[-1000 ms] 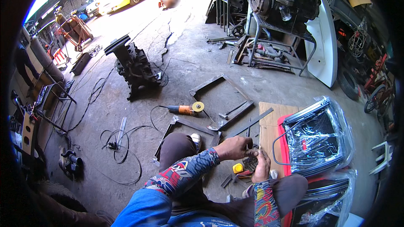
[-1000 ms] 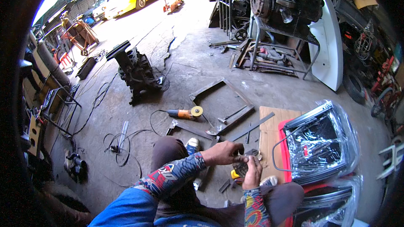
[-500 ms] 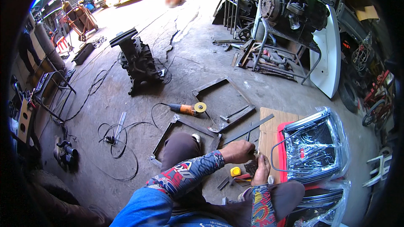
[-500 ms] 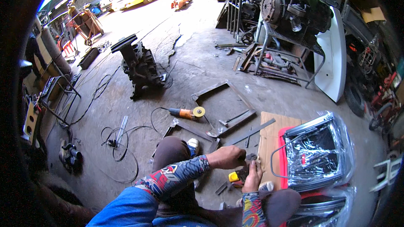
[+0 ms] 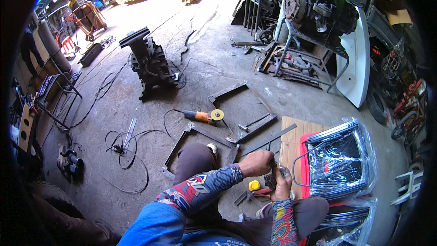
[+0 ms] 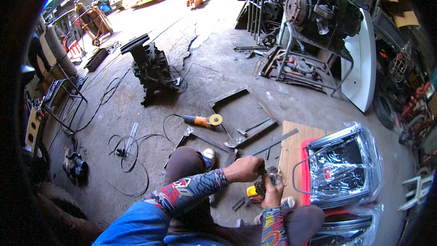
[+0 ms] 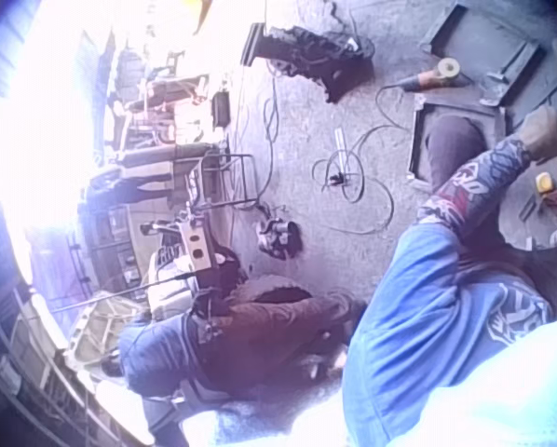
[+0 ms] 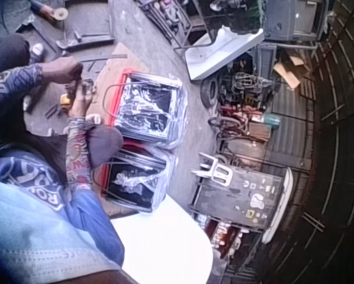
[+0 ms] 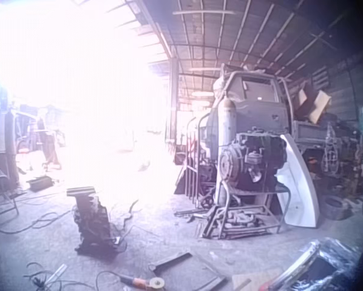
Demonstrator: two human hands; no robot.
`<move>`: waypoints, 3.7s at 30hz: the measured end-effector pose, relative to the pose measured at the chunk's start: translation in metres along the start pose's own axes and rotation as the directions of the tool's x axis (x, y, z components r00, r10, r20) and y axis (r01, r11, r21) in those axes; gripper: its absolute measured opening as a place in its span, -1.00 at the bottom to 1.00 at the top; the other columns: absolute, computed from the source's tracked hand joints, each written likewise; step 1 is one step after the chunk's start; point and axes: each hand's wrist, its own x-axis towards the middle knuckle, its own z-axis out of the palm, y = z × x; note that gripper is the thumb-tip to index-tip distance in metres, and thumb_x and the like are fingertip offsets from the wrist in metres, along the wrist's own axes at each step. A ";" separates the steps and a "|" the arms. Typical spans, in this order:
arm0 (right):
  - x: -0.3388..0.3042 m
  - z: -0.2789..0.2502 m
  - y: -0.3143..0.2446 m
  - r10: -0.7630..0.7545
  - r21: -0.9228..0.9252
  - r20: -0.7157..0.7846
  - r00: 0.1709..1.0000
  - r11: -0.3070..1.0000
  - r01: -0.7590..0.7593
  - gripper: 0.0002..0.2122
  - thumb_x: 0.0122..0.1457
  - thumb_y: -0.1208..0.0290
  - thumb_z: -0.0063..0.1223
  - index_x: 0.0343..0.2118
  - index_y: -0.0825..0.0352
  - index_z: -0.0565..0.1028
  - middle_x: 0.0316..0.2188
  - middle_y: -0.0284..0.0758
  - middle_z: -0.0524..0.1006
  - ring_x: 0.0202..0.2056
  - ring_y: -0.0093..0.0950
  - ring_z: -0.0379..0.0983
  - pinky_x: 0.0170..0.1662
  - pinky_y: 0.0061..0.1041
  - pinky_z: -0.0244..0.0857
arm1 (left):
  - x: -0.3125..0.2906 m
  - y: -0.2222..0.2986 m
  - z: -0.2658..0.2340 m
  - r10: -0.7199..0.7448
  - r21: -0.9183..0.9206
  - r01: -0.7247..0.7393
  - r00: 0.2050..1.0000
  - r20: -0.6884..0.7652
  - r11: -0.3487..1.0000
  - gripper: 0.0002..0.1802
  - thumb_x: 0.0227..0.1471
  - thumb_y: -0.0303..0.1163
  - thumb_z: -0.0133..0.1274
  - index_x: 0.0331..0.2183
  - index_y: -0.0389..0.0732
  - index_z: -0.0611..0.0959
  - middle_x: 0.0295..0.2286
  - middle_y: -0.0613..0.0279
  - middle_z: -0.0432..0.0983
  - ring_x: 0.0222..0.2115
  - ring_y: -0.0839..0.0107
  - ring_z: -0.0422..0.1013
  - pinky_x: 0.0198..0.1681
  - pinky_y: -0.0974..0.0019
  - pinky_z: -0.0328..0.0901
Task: The person sits on the workshop floor and handles small metal fasteners from a plastic bag, placing them into a black plastic car part. The person then picks up a metal frame and positions it against the plastic part, appearing to align or fit the components together.
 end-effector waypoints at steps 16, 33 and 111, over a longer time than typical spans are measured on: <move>0.009 -0.023 0.019 0.046 0.009 0.014 0.999 0.999 -0.046 -0.90 0.13 0.44 0.08 -0.29 0.28 0.54 -0.39 -0.46 0.52 -0.36 -0.59 0.45 -0.27 -0.55 0.33 | 0.004 0.001 0.004 -0.074 0.032 0.072 0.995 0.074 0.997 -0.61 0.02 -0.11 0.10 -0.33 -0.28 0.65 -0.37 -0.19 0.56 -0.27 -0.12 0.50 -0.21 -0.01 0.39; 0.017 -0.029 0.029 0.082 -0.011 0.203 0.976 0.997 -0.081 -0.74 0.05 0.52 -0.05 -0.15 0.28 0.46 -0.21 -0.37 0.51 -0.14 -0.47 0.48 -0.06 -0.42 0.40 | -0.009 0.001 0.017 0.018 0.153 -0.029 0.997 0.071 0.988 -0.65 -0.10 -0.16 0.13 -0.38 -0.27 0.65 -0.44 -0.16 0.58 -0.35 -0.09 0.55 -0.31 -0.02 0.44; 0.050 -0.010 -0.038 0.401 -0.268 0.392 0.828 0.911 -0.315 -0.76 0.19 0.30 -0.05 -0.10 0.20 0.44 -0.31 -0.31 0.58 -0.39 -0.43 0.57 -0.37 -0.39 0.51 | -0.011 0.000 -0.016 0.368 0.223 -0.345 0.927 -0.071 0.912 -0.62 -0.06 -0.36 0.09 -0.12 -0.16 0.52 -0.29 0.00 0.47 -0.28 -0.03 0.47 -0.21 0.06 0.39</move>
